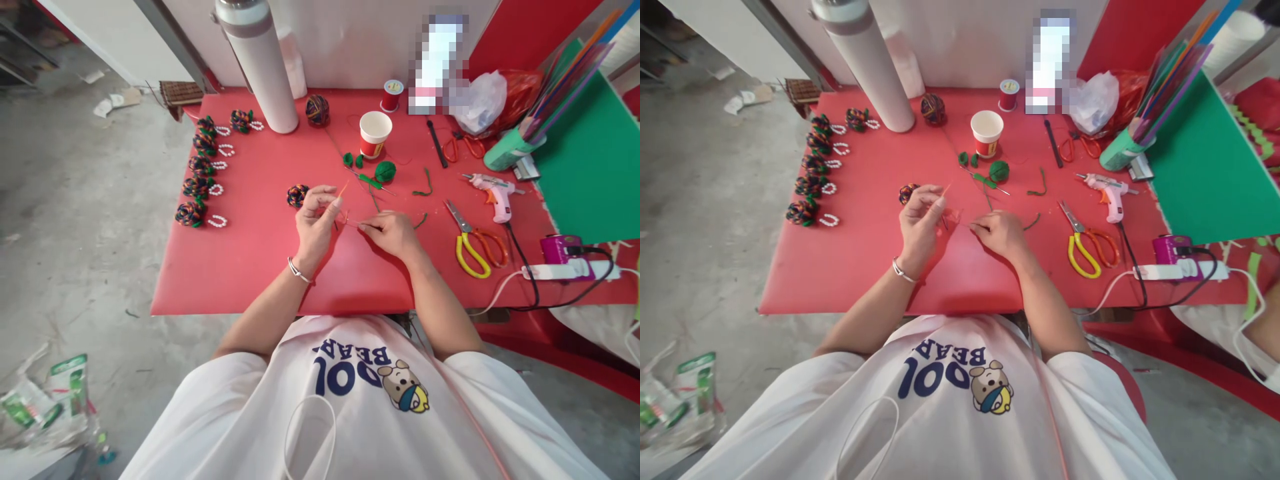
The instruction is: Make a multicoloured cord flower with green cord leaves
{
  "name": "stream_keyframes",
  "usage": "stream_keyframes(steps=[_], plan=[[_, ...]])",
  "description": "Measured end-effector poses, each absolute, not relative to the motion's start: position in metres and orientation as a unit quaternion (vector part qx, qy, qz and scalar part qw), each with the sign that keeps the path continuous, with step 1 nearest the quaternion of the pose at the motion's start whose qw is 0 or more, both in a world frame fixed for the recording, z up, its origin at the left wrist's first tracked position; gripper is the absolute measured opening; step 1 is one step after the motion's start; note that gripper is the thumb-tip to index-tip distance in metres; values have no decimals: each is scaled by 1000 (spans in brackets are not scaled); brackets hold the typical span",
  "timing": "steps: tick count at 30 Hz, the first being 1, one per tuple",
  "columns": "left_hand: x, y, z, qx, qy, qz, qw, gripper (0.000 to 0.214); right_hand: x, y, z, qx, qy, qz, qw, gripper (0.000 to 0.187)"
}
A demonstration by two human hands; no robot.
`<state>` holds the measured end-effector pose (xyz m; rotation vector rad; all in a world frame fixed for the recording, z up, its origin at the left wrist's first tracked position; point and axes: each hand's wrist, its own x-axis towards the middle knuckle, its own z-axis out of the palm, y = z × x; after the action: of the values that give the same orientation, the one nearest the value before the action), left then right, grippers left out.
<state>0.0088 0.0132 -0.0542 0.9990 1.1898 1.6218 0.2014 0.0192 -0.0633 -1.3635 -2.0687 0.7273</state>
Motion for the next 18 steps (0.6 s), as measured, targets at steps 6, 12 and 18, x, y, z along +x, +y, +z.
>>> stream_keyframes(steps=[6,12,18], plan=[[-6,21,-47,309,430,691,492,40,200,21,-60,-545,-650,342,405,19],[8,12,-54,357,428,628,543,43,201,29,-56,-518,-418,519,537,43],[26,-15,-62,646,409,418,491,24,198,36,-59,-504,-322,558,575,55]])
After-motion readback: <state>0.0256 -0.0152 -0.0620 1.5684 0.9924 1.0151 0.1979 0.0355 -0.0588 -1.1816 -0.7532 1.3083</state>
